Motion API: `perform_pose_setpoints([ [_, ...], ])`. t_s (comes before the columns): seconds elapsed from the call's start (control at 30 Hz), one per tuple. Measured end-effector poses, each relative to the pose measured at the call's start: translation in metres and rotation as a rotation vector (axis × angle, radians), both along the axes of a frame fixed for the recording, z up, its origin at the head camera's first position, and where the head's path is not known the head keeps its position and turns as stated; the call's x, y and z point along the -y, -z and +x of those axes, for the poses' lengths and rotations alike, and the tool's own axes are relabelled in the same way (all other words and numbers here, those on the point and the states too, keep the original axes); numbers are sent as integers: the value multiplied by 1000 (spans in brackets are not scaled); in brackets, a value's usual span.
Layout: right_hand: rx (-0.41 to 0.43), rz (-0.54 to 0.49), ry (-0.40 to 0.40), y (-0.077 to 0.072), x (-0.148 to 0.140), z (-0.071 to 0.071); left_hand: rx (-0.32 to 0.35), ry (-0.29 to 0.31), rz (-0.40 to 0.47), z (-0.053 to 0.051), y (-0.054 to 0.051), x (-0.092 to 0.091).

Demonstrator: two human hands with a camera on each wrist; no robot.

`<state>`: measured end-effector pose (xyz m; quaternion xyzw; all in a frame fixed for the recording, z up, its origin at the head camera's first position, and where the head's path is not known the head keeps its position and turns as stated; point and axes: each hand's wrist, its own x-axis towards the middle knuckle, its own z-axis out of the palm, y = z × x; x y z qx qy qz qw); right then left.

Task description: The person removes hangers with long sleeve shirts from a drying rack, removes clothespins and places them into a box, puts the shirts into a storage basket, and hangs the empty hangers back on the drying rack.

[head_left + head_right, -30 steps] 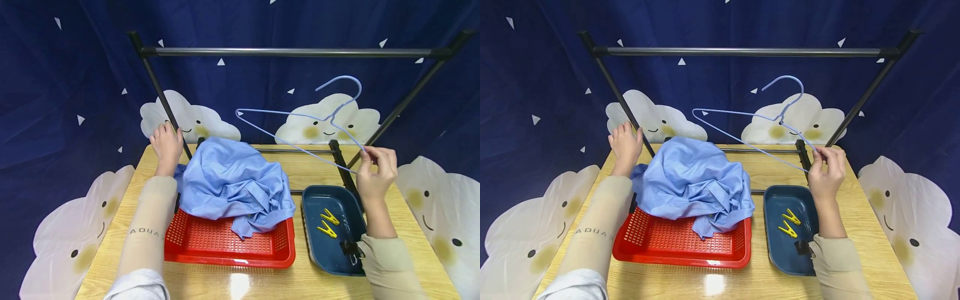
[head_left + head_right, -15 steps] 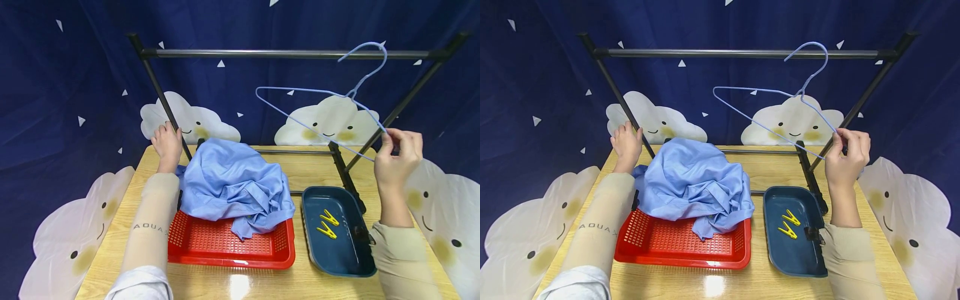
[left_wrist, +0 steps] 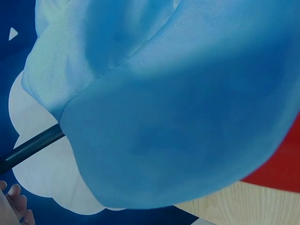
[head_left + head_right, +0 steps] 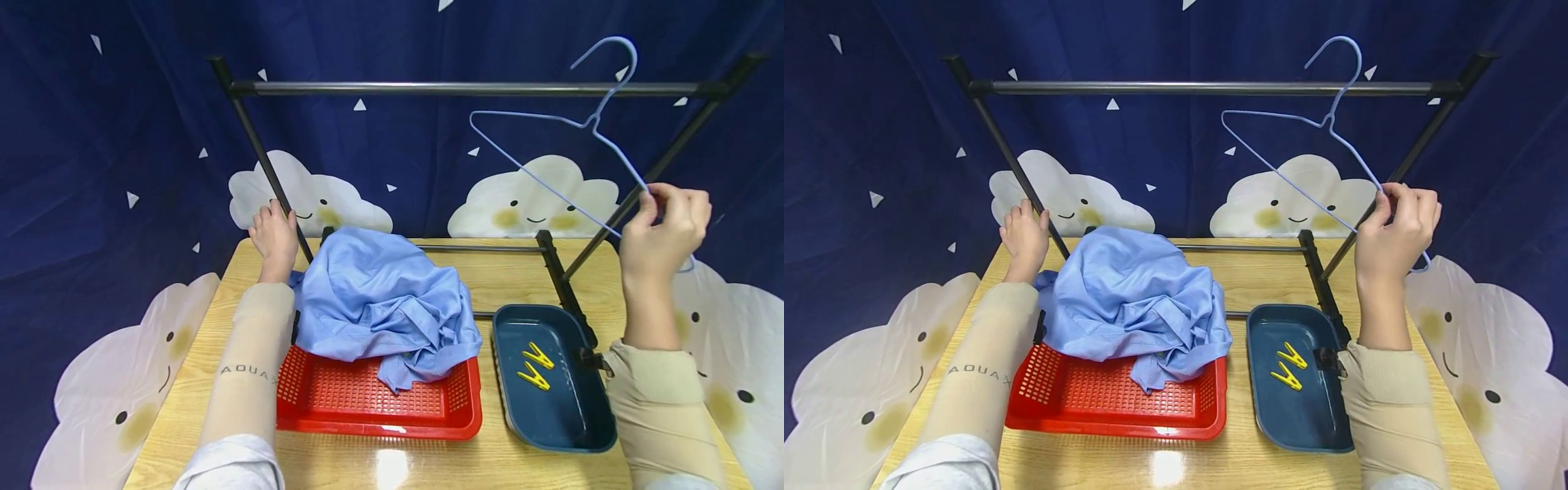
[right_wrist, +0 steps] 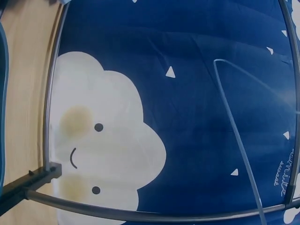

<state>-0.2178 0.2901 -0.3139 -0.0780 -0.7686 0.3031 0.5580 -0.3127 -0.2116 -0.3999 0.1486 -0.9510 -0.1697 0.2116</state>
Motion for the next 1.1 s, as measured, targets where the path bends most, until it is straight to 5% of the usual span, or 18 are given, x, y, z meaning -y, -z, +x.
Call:
perform_pose_setpoints([
  [1.1, 150, -51, 73, 32, 8, -1, 21, -15, 37, 0, 0, -2],
])
